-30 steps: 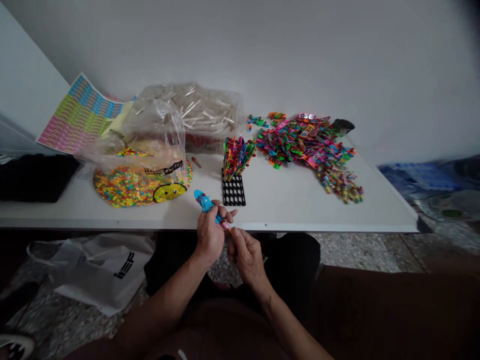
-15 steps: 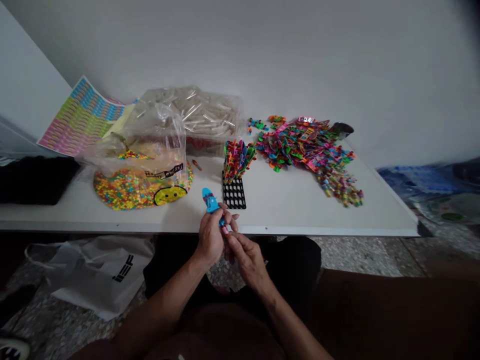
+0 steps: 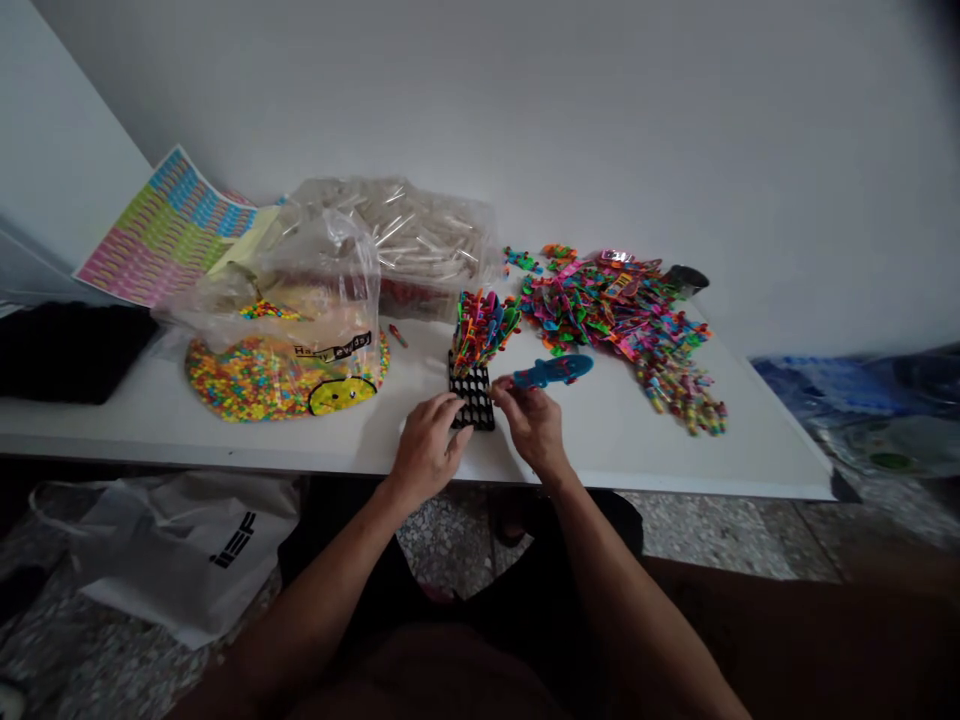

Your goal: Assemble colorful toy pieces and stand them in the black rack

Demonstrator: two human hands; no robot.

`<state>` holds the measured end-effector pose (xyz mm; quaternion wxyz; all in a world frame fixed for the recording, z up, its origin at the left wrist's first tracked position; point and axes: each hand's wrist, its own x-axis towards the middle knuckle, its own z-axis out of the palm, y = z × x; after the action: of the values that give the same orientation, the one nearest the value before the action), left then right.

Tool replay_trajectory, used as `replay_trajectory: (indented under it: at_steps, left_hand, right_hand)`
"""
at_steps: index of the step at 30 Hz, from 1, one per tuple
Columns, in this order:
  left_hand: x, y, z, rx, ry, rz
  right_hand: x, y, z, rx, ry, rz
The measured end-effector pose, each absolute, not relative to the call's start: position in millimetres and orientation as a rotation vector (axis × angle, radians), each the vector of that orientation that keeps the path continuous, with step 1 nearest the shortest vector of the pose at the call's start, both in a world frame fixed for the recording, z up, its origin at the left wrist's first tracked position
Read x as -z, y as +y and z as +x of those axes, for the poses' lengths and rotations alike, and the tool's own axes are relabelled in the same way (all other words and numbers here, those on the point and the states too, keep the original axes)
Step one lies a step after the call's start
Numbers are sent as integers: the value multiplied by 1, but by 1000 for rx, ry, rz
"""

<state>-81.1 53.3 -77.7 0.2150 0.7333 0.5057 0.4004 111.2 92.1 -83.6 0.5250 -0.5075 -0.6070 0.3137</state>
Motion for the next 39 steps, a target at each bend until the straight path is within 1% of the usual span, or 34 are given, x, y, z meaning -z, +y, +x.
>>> replay_trajectory:
  at_steps: [3,6,14,21,28,34,36,39]
  left_hand:
    - [94,53,-80,-898,1505,2244]
    - [97,51,-79,-841,1549,2307]
    - [96,52,-78,-834,1574,2314]
    - [97,52,-77,-832,1586,2327]
    - [100,54,-78,-852,1592,2347]
    - [102,55,-80,-892,1592,2358]
    - [103,56,-80,-901,1574,2369]
    - [105,57,-80,-931,1551,2375]
  right_hand:
    - [99,127,107,-701,-1480,-1243]
    - [108,142,102,-678,-1522,-1309]
    - [108,147,103,-602,-1650,-1419]
    - [90,158,106,-479,-1995,-1503]
    - [88,169,107,-574,-2046,-1472]
    - [90,159,118,-650,-1876,-1374]
    - [86,163,140,-574,-1747,-1399]
    - [72,182,188,-209,-1554,-1672]
